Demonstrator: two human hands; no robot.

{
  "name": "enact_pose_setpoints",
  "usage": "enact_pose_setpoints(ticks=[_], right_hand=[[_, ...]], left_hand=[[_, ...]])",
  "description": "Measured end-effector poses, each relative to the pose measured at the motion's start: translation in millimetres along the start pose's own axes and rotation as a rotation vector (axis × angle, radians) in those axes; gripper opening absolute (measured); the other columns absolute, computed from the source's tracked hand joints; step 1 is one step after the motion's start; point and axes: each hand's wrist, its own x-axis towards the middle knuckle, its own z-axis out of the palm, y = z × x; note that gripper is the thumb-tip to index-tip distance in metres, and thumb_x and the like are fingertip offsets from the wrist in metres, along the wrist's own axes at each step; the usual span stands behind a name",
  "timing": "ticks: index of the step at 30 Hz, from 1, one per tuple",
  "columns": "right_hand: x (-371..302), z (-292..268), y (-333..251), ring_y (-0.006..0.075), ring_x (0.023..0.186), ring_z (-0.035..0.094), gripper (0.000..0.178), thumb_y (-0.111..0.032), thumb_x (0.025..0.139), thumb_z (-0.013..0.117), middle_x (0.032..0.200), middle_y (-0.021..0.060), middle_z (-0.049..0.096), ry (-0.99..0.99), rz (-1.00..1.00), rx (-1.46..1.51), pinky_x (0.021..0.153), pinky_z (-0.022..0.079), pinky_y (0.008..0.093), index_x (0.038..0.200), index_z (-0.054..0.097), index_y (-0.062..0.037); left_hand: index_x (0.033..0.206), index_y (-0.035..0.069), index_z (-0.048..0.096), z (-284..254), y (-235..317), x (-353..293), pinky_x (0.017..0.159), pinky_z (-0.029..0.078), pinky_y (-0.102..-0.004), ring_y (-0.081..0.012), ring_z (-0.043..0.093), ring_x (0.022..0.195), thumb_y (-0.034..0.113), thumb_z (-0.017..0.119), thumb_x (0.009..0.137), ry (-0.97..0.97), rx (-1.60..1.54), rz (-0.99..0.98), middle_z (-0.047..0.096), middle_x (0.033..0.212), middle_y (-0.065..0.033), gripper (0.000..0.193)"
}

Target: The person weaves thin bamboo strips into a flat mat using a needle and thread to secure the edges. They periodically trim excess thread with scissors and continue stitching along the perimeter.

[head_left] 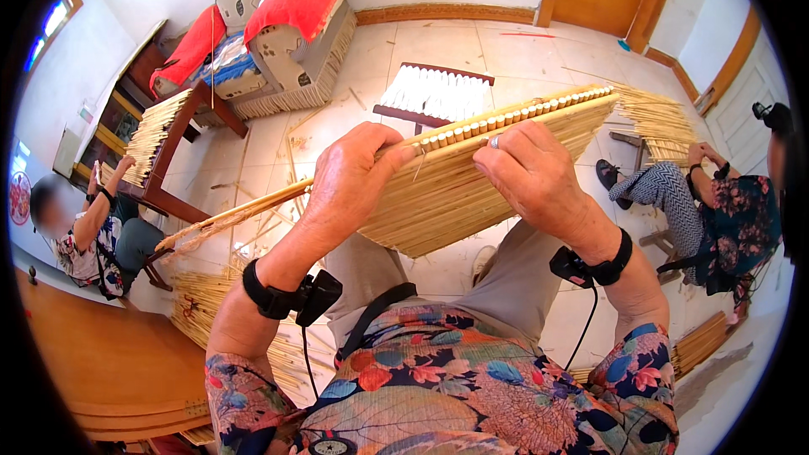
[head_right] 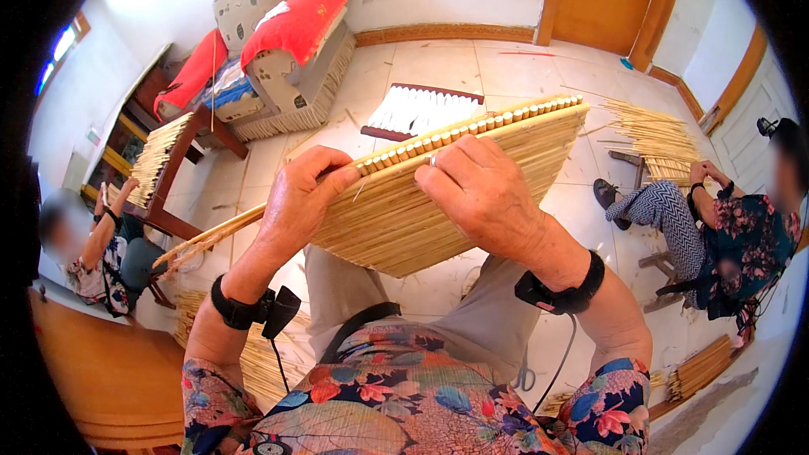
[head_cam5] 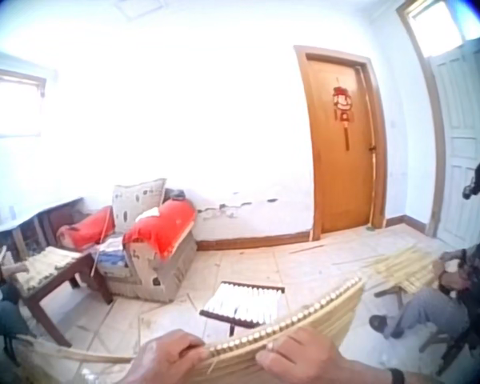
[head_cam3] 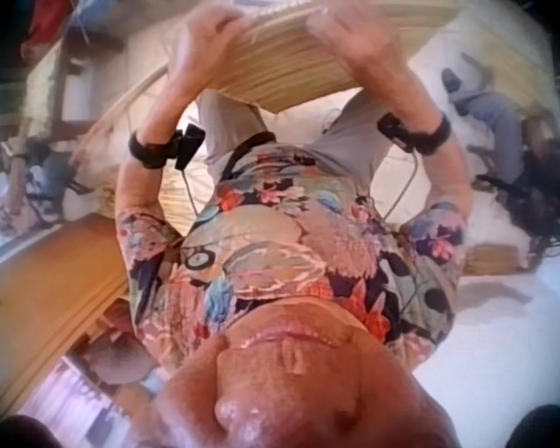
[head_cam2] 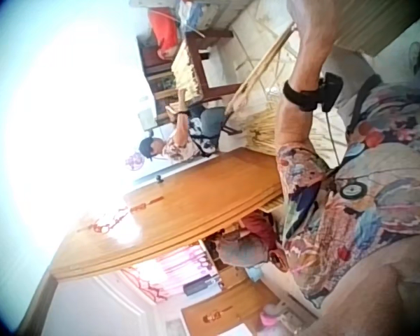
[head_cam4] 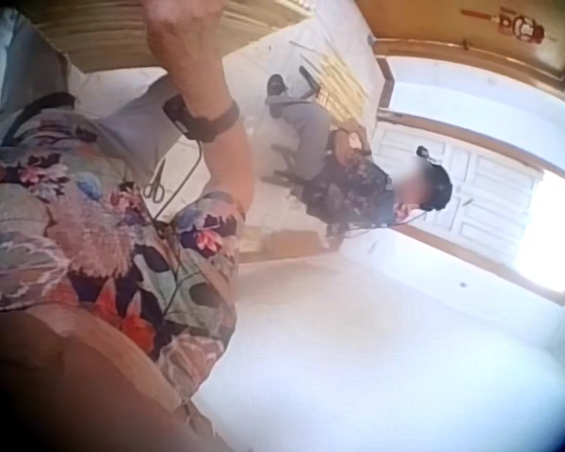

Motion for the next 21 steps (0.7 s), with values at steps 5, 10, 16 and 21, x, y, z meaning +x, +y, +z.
enact_pose_setpoints(ticks=[5, 10, 16, 21], right_hand=[[-0.1, -2.4, -2.9, 0.0245, 0.079, 0.055, 0.018, -0.007, 0.074, 0.061, 0.082, 0.0079, 0.054, -0.006, -0.011, 0.004, 0.071, 0.048, 0.0356, 0.092, 0.059, -0.004], [-7.9, -8.5, -9.0, 0.0245, 0.077, 0.054, 0.018, -0.007, 0.074, 0.061, 0.08, 0.0075, 0.053, -0.045, -0.002, 0.004, 0.069, 0.048, 0.0354, 0.091, 0.059, -0.004], [-16.6, -13.7, -15.0, 0.0231, 0.074, 0.054, 0.018, -0.007, 0.073, 0.062, 0.077, 0.007, 0.053, -0.112, 0.003, 0.015, 0.067, 0.048, 0.0344, 0.09, 0.058, -0.0039], [-22.2, -14.5, -18.7, 0.0221, 0.074, 0.054, 0.018, -0.007, 0.073, 0.062, 0.078, 0.0064, 0.052, -0.157, 0.01, -0.017, 0.067, 0.048, 0.0339, 0.091, 0.058, -0.0038]], left_hand=[[0.097, -0.001, 0.065, -0.4, 0.0, -1.8, 0.074, 0.048, -0.031, -0.021, 0.061, 0.08, 0.016, 0.065, 0.089, 0.007, 0.043, 0.054, 0.063, 0.087, -0.0108, 0.019], [0.094, 0.002, 0.066, 4.2, 0.8, -5.1, 0.072, 0.049, -0.038, -0.0304, 0.062, 0.08, 0.019, 0.067, 0.087, 0.036, 0.095, 0.15, 0.063, 0.086, -0.012, 0.018], [0.092, 0.002, 0.065, 11.5, -1.2, -10.1, 0.07, 0.049, -0.0373, -0.0302, 0.061, 0.078, 0.015, 0.068, 0.084, 0.054, 0.162, 0.265, 0.061, 0.084, -0.012, 0.016], [0.088, 0.004, 0.064, 18.1, -0.9, -13.5, 0.068, 0.049, -0.0407, -0.0307, 0.06, 0.078, 0.016, 0.072, 0.079, 0.065, 0.177, 0.299, 0.06, 0.081, -0.0106, 0.017]])
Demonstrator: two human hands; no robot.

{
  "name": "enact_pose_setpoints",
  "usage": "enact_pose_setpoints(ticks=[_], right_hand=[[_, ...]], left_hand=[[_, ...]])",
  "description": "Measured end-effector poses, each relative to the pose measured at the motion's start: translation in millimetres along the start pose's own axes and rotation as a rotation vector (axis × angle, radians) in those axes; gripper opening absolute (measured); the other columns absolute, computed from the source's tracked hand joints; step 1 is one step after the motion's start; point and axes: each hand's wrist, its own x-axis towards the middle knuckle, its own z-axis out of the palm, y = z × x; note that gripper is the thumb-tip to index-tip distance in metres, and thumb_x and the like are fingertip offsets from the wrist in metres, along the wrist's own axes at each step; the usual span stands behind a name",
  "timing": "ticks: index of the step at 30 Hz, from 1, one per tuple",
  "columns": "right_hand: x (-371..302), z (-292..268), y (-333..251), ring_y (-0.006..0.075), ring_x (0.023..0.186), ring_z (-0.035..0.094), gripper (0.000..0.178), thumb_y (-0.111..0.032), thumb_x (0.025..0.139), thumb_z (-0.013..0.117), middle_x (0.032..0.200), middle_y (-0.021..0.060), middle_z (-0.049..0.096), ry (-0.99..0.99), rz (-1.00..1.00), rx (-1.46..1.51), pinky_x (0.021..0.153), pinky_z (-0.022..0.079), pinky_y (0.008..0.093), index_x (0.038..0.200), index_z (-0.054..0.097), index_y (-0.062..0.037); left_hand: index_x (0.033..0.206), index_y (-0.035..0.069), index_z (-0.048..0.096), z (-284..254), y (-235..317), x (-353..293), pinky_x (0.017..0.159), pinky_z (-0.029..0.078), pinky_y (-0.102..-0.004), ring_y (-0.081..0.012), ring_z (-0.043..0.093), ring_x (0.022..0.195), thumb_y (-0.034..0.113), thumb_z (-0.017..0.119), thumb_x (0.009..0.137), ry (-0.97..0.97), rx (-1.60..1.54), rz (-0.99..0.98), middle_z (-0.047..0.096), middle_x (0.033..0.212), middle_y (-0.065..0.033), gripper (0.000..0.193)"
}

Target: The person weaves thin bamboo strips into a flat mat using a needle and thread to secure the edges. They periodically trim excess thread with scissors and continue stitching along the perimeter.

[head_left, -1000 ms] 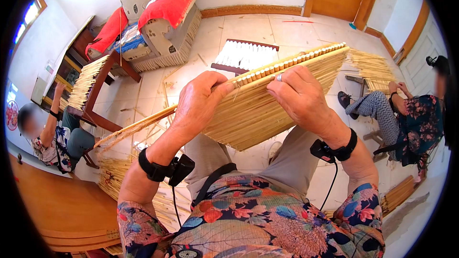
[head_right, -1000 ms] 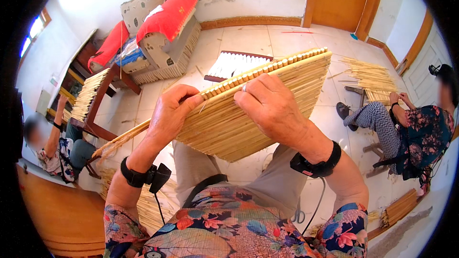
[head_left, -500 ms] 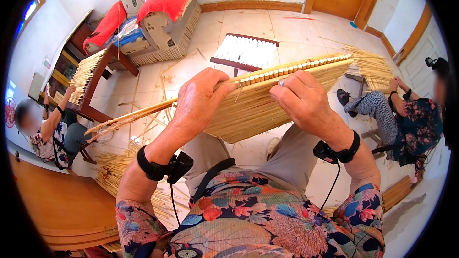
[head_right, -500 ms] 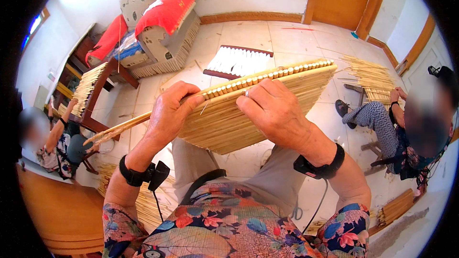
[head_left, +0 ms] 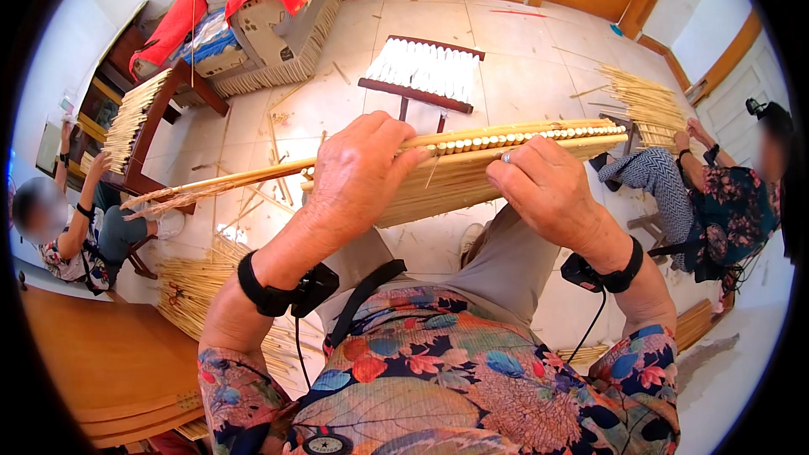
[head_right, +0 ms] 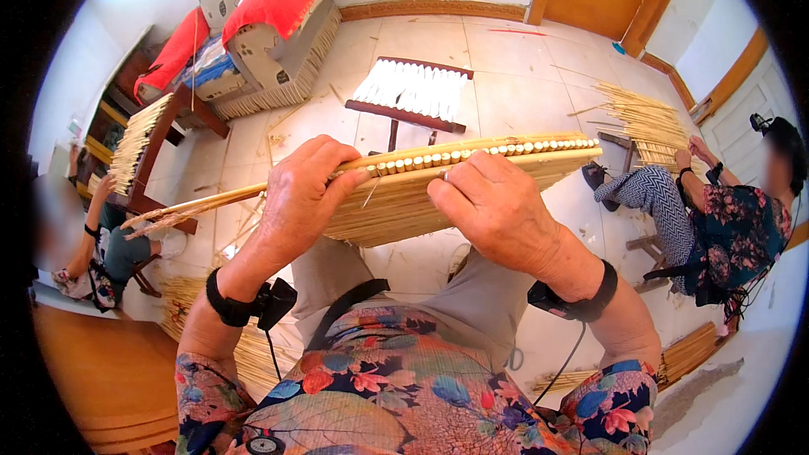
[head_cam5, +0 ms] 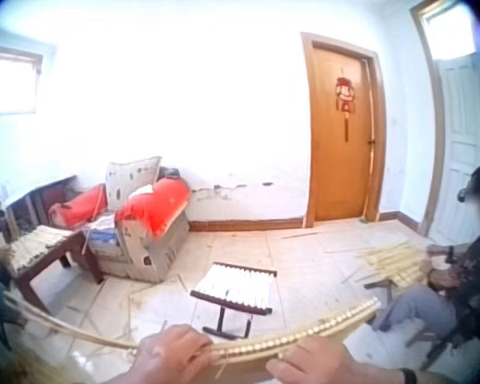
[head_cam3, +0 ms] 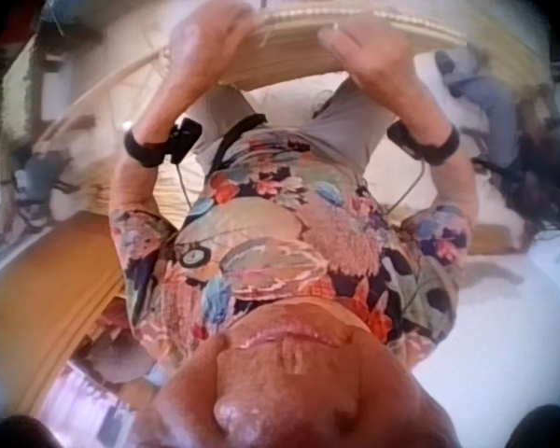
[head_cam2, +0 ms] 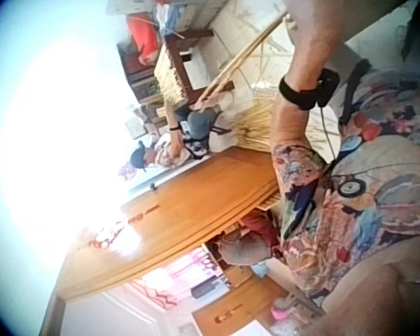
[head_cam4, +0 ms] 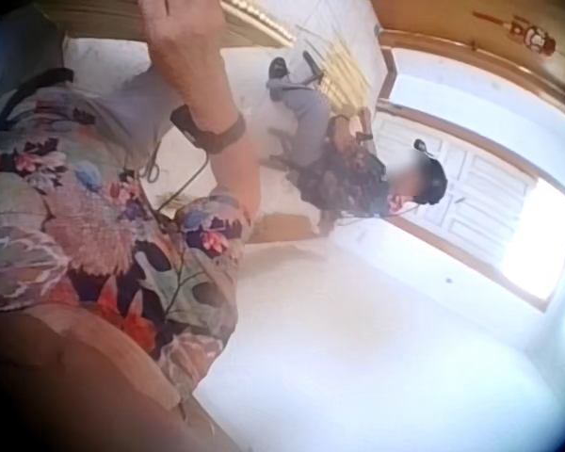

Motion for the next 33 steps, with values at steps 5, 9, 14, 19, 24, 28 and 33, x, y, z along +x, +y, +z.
enact_pose_setpoints(ticks=[5, 9, 14, 19, 24, 28, 33], right_hand=[[14.5, 6.9, -2.1, 0.021, 0.074, 0.054, 0.021, -0.009, 0.073, 0.062, 0.079, 0.0053, 0.051, 0.04, -0.084, 0.003, 0.066, 0.047, 0.0331, 0.093, 0.058, -0.0037], [25.1, 15.5, -4.4, 0.0191, 0.073, 0.053, 0.02, -0.01, 0.073, 0.061, 0.078, 0.0043, 0.049, 0.082, -0.133, -0.08, 0.063, 0.044, 0.0311, 0.093, 0.059, -0.0043], [33.7, 37.7, 6.6, 0.0163, 0.069, 0.051, 0.015, -0.011, 0.075, 0.061, 0.074, 0.0027, 0.046, 0.101, -0.237, -0.129, 0.059, 0.041, 0.0295, 0.088, 0.058, -0.0053], [41.6, 40.9, 9.6, 0.0142, 0.067, 0.051, 0.014, -0.012, 0.074, 0.062, 0.073, 0.0016, 0.045, 0.076, -0.328, -0.145, 0.056, 0.041, 0.0282, 0.085, 0.058, -0.0056], [47.1, 39.0, 17.9, 0.0131, 0.065, 0.05, 0.011, -0.014, 0.072, 0.061, 0.072, 0.0022, 0.044, 0.019, -0.421, -0.139, 0.052, 0.039, 0.0279, 0.078, 0.055, -0.0068], [50.4, 44.1, 23.2, 0.0147, 0.063, 0.05, 0.011, -0.014, 0.07, 0.061, 0.072, 0.0033, 0.044, -0.002, -0.492, -0.093, 0.05, 0.039, 0.0281, 0.075, 0.055, -0.0068], [54.1, 45.0, 22.3, 0.017, 0.063, 0.051, 0.011, -0.015, 0.07, 0.061, 0.072, 0.0044, 0.043, -0.095, -0.557, 0.011, 0.052, 0.043, 0.0295, 0.073, 0.053, -0.0067]], left_hand=[[0.094, 0.001, 0.065, -1.0, 2.9, 1.6, 0.068, 0.048, -0.0378, -0.0313, 0.061, 0.078, 0.012, 0.068, 0.085, -0.054, -0.036, -0.033, 0.061, 0.085, -0.0135, 0.015], [0.087, 0.002, 0.063, 5.1, -2.2, 5.1, 0.067, 0.048, -0.042, -0.0328, 0.06, 0.079, 0.015, 0.071, 0.08, -0.019, -0.049, -0.001, 0.06, 0.08, -0.0121, 0.017], [0.088, 0.001, 0.063, 8.2, -15.2, 11.3, 0.069, 0.049, -0.0421, -0.0346, 0.061, 0.082, 0.016, 0.071, 0.079, -0.093, -0.083, -0.051, 0.061, 0.083, -0.014, 0.02], [0.093, 0.001, 0.063, 0.6, -19.2, 10.0, 0.071, 0.049, -0.0411, -0.0343, 0.061, 0.084, 0.013, 0.072, 0.077, -0.152, -0.098, -0.005, 0.061, 0.087, -0.0145, 0.022], [0.102, 0.002, 0.062, 5.4, -21.8, 8.0, 0.073, 0.049, -0.0404, -0.0346, 0.06, 0.086, 0.007, 0.073, 0.074, -0.137, -0.03, 0.087, 0.06, 0.091, -0.0144, 0.03], [0.102, 0.003, 0.061, 14.5, -24.6, 4.3, 0.072, 0.049, -0.0417, -0.0351, 0.059, 0.084, 0.006, 0.071, 0.073, -0.092, 0.055, 0.157, 0.059, 0.089, -0.0138, 0.031], [0.101, 0.003, 0.059, 26.9, -34.8, 4.6, 0.071, 0.049, -0.0424, -0.0348, 0.058, 0.083, 0.006, 0.071, 0.072, -0.091, 0.028, 0.204, 0.057, 0.088, -0.0133, 0.031]])
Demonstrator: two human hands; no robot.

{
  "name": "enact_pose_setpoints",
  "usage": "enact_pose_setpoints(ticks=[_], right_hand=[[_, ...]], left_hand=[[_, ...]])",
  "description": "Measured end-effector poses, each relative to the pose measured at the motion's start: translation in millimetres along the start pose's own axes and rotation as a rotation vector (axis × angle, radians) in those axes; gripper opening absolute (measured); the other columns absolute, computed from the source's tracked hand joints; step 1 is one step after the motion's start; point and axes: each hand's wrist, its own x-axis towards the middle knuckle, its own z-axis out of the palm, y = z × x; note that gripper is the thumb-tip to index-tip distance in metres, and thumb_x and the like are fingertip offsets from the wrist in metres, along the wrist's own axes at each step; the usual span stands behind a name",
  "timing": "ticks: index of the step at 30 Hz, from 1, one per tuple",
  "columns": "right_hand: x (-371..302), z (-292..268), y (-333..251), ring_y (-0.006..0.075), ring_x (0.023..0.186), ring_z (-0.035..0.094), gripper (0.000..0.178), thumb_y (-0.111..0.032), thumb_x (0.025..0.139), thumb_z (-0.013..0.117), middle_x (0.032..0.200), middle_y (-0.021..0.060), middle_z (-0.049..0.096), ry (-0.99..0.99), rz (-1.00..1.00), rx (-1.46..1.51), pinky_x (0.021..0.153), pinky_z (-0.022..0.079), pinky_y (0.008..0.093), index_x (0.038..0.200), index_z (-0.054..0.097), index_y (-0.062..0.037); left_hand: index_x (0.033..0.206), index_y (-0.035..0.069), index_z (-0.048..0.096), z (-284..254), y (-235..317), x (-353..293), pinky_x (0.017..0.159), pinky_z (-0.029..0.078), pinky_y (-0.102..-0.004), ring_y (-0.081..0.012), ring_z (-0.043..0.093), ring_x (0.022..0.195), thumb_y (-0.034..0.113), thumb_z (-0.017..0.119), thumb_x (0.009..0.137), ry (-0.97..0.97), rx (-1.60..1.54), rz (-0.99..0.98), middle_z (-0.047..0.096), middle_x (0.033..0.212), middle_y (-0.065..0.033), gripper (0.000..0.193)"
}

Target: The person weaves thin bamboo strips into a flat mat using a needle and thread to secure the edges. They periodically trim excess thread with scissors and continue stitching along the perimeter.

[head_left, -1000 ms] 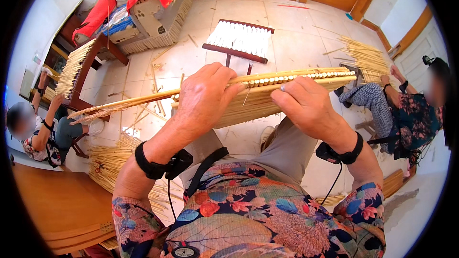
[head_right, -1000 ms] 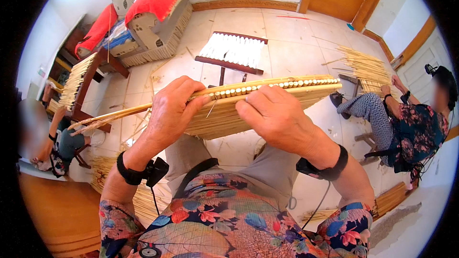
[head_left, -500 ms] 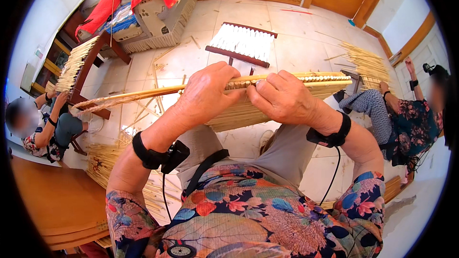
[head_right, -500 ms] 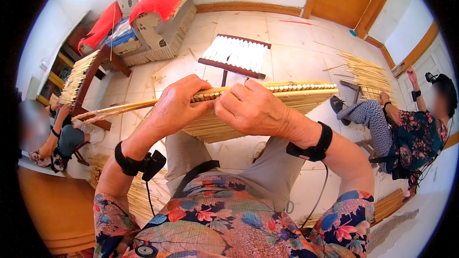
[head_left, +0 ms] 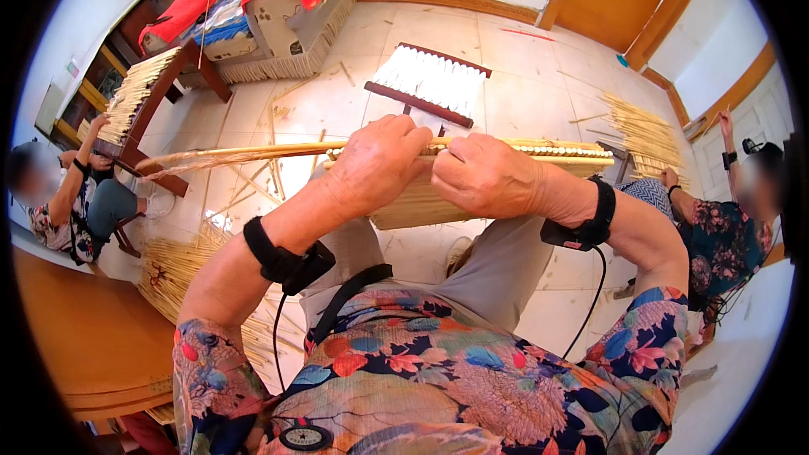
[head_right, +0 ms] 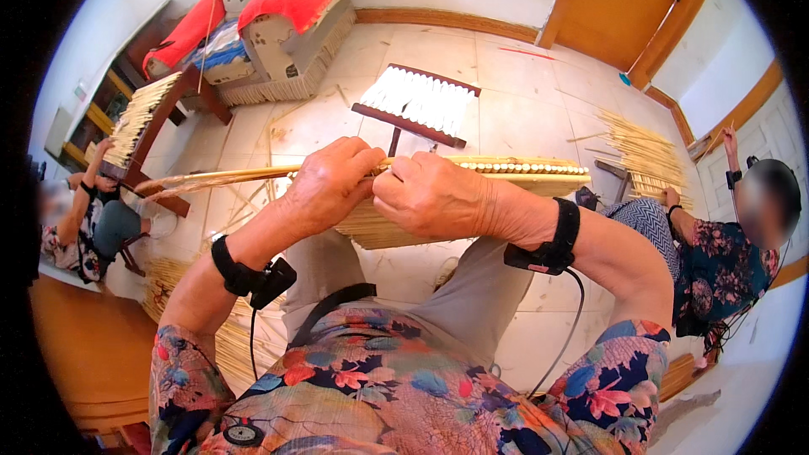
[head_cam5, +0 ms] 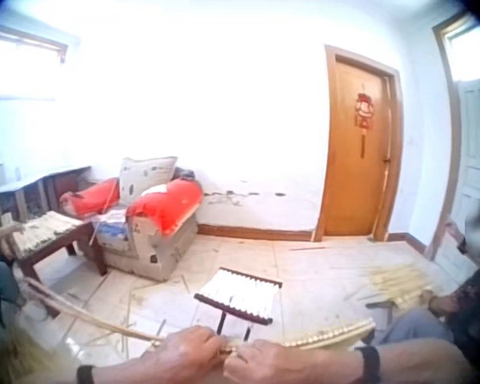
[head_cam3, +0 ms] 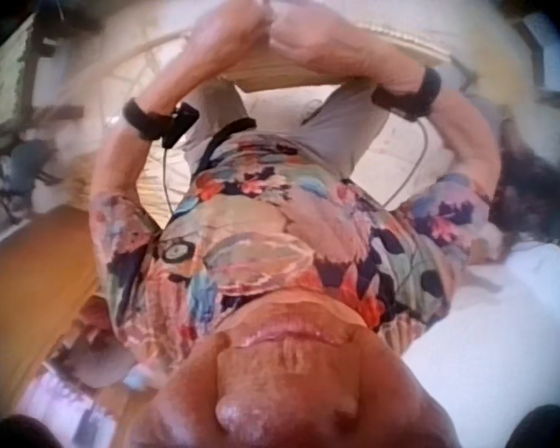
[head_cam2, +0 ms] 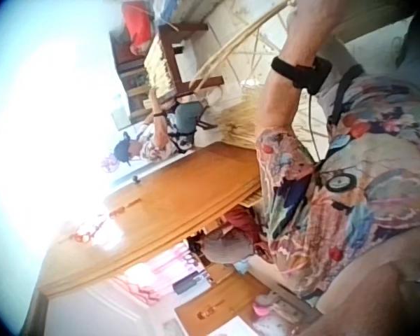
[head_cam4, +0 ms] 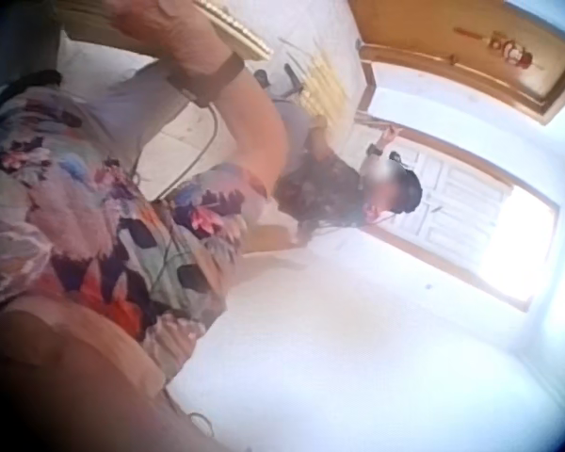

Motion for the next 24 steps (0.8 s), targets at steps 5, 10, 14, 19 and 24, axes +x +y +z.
enact_pose_setpoints(ticks=[5, 10, 14, 19, 24], right_hand=[[31.9, -27.9, -22.4, 0.017, 0.068, 0.053, 0.01, -0.01, 0.076, 0.064, 0.078, 0.0037, 0.05, 0.193, -0.135, 0.306, 0.054, 0.044, 0.0292, 0.083, 0.058, -0.0067], [-2.0, -38.4, -15.5, 0.0201, 0.07, 0.053, 0.021, -0.009, 0.072, 0.063, 0.079, 0.0063, 0.052, 0.259, 0.166, 0.051, 0.06, 0.046, 0.0317, 0.091, 0.058, -0.0028], [-2.4, -9.3, 3.4, 0.021, 0.073, 0.053, 0.024, -0.01, 0.073, 0.062, 0.079, 0.0072, 0.051, 0.192, 0.212, -0.097, 0.066, 0.047, 0.0323, 0.095, 0.059, -0.0005], [15.2, -2.5, 15.2, 0.0194, 0.071, 0.052, 0.019, -0.011, 0.072, 0.061, 0.075, 0.0055, 0.047, 0.142, 0.164, -0.164, 0.06, 0.046, 0.03, 0.088, 0.058, -0.0017], [21.0, 3.6, 14.1, 0.0179, 0.07, 0.051, 0.014, -0.011, 0.07, 0.062, 0.073, 0.0047, 0.045, 0.092, 0.07, -0.144, 0.055, 0.044, 0.0285, 0.081, 0.056, -0.0037]], left_hand=[[0.101, 0.004, 0.06, 3.0, 0.1, 12.4, 0.07, 0.05, -0.0414, -0.034, 0.059, 0.083, 0.007, 0.071, 0.072, 0.079, 0.029, 0.006, 0.058, 0.087, -0.0132, 0.031], [0.102, 0.001, 0.063, -5.7, -17.9, -0.8, 0.073, 0.05, -0.0397, -0.0334, 0.061, 0.084, 0.01, 0.074, 0.075, 0.165, -0.054, -0.123, 0.061, 0.09, -0.0147, 0.03], [0.103, 0.002, 0.064, -15.1, -17.9, 8.1, 0.073, 0.05, -0.0392, -0.0326, 0.061, 0.085, 0.01, 0.073, 0.076, 0.154, -0.13, -0.157, 0.062, 0.092, -0.014, 0.03], [0.103, 0.003, 0.063, -21.7, -11.3, 3.0, 0.073, 0.049, -0.039, -0.0336, 0.061, 0.085, 0.009, 0.073, 0.076, 0.151, -0.073, -0.106, 0.061, 0.09, -0.0141, 0.03], [0.102, 0.003, 0.063, -20.3, -13.0, -5.7, 0.071, 0.049, -0.0402, -0.035, 0.06, 0.083, 0.007, 0.072, 0.075, 0.102, -0.055, -0.104, 0.059, 0.088, -0.0145, 0.029]])
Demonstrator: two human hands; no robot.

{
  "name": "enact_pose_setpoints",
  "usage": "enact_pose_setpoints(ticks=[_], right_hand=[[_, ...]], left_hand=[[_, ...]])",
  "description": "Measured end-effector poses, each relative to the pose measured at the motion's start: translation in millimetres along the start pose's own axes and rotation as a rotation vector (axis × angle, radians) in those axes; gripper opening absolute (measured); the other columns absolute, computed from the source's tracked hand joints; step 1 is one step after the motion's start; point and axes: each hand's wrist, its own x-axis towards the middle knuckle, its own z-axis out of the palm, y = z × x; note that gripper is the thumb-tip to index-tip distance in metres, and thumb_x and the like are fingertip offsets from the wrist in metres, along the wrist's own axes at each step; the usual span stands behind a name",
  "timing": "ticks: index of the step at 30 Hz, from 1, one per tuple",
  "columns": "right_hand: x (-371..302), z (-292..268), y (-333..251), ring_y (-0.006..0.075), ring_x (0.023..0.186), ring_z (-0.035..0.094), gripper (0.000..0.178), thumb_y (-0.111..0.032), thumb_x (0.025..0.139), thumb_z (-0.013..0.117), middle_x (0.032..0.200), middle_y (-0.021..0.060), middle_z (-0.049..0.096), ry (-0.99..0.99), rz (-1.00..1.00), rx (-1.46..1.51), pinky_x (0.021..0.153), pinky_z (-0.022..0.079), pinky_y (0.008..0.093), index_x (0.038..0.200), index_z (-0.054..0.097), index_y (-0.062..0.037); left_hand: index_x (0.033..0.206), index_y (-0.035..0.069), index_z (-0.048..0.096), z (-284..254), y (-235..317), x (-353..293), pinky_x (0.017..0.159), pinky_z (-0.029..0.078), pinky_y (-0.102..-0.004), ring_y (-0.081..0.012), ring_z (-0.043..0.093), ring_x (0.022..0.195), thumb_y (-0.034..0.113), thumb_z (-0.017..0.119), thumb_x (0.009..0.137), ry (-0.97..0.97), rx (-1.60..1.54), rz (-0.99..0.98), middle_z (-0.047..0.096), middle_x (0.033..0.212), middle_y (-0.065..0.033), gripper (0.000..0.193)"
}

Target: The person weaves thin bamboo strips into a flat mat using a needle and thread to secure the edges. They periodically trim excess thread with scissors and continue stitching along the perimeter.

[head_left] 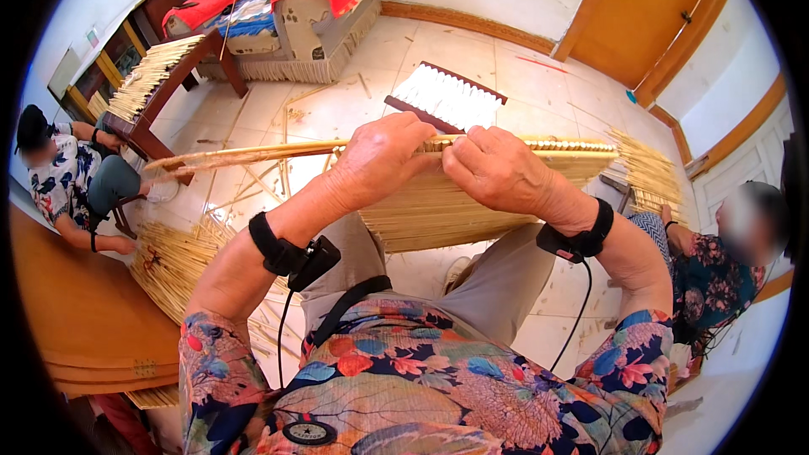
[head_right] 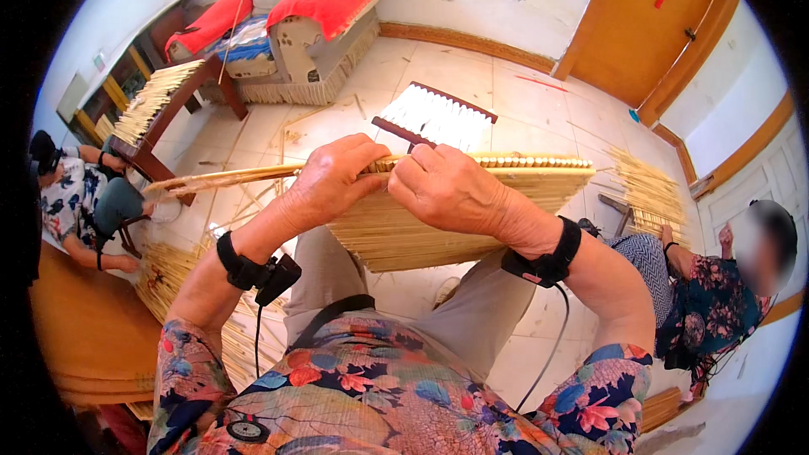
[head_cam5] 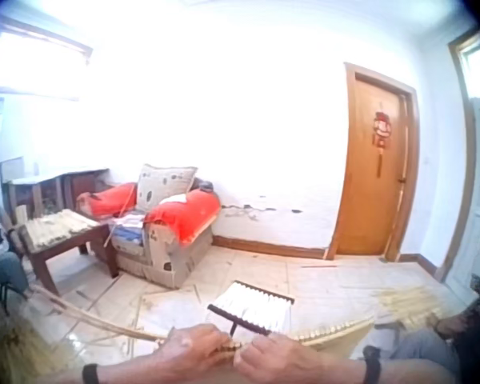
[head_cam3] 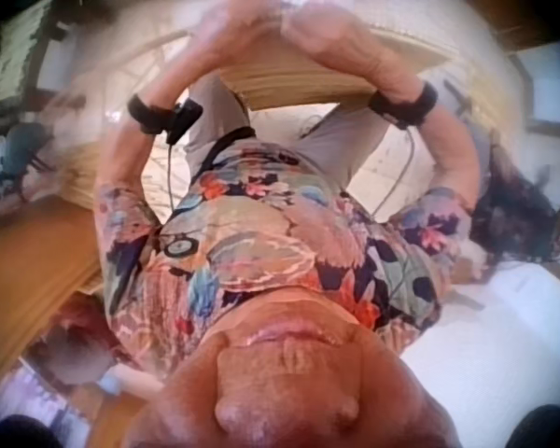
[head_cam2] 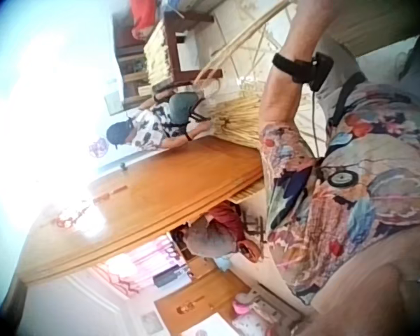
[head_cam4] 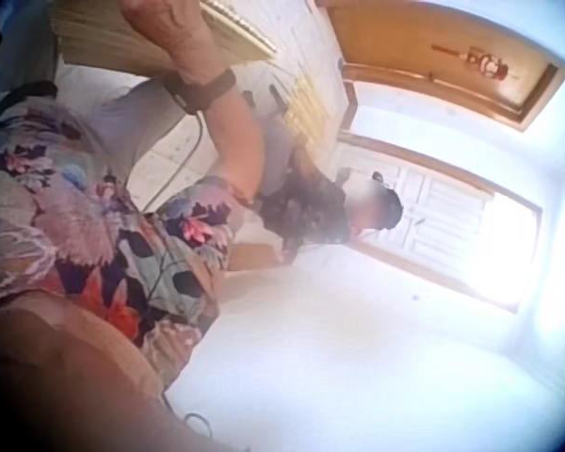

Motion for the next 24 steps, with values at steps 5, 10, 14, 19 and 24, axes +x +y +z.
enact_pose_setpoints(ticks=[5, 10, 14, 19, 24], right_hand=[[7.9, -4.5, -2.7, 0.0166, 0.067, 0.049, 0.01, -0.011, 0.069, 0.06, 0.071, 0.0042, 0.042, -0.028, -0.075, 0.079, 0.054, 0.043, 0.0278, 0.074, 0.053, -0.0061], [35.9, -47.9, -51.8, 0.0203, 0.073, 0.055, 0.009, -0.01, 0.073, 0.063, 0.076, 0.0056, 0.049, 0.109, -0.176, 0.427, 0.06, 0.047, 0.0306, 0.077, 0.056, -0.0074], [12.5, -34.0, -44.9, 0.0244, 0.085, 0.065, 0.004, -0.005, 0.084, 0.065, 0.085, 0.0084, 0.059, 0.195, 0.113, 0.749, 0.068, 0.053, 0.0353, 0.087, 0.063, -0.005], [-5.1, -28.6, -66.9, 0.0113, 0.068, 0.057, 0.006, -0.003, 0.097, 0.053, 0.082, 0.0053, 0.055, 0.135, 0.823, 1.471, 0.058, 0.045, 0.0234, 0.093, 0.058, -0.0013], [-35.1, -30.2, -102.1, 0.0073, 0.061, 0.046, 0.01, -0.002, 0.096, 0.05, 0.081, 0.0047, 0.053, 0.329, 1.069, 1.613, 0.053, 0.035, 0.0205, 0.091, 0.058, 0.0003]], left_hand=[[0.094, 0.005, 0.061, -2.8, 4.9, -3.8, 0.07, 0.049, -0.0425, -0.0343, 0.06, 0.083, 0.015, 0.071, 0.078, -0.018, 0.021, 0.024, 0.059, 0.086, -0.0132, 0.021], [0.093, 0.006, 0.061, 9.6, 1.2, -0.7, 0.07, 0.05, -0.0429, -0.0336, 0.059, 0.083, 0.02, 0.07, 0.081, 0.005, 0.021, 0.034, 0.058, 0.086, -0.0123, 0.02], [0.098, 0.004, 0.061, 3.8, -11.7, -9.9, 0.07, 0.05, -0.042, -0.0337, 0.06, 0.083, 0.016, 0.072, 0.077, 0.099, 0.044, 0.02, 0.059, 0.087, -0.0131, 0.026], [0.101, 0.002, 0.061, 10.0, 8.4, -12.4, 0.071, 0.049, -0.0403, -0.0324, 0.059, 0.082, 0.012, 0.076, 0.069, 0.18, 0.192, 0.143, 0.06, 0.091, -0.0125, 0.037], [0.105, -0.001, 0.059, 15.8, 26.4, -26.5, 0.068, 0.045, -0.0377, -0.0272, 0.057, 0.079, 0.01, 0.076, 0.065, 0.17, 0.344, 0.221, 0.058, 0.093, -0.0096, 0.044]])
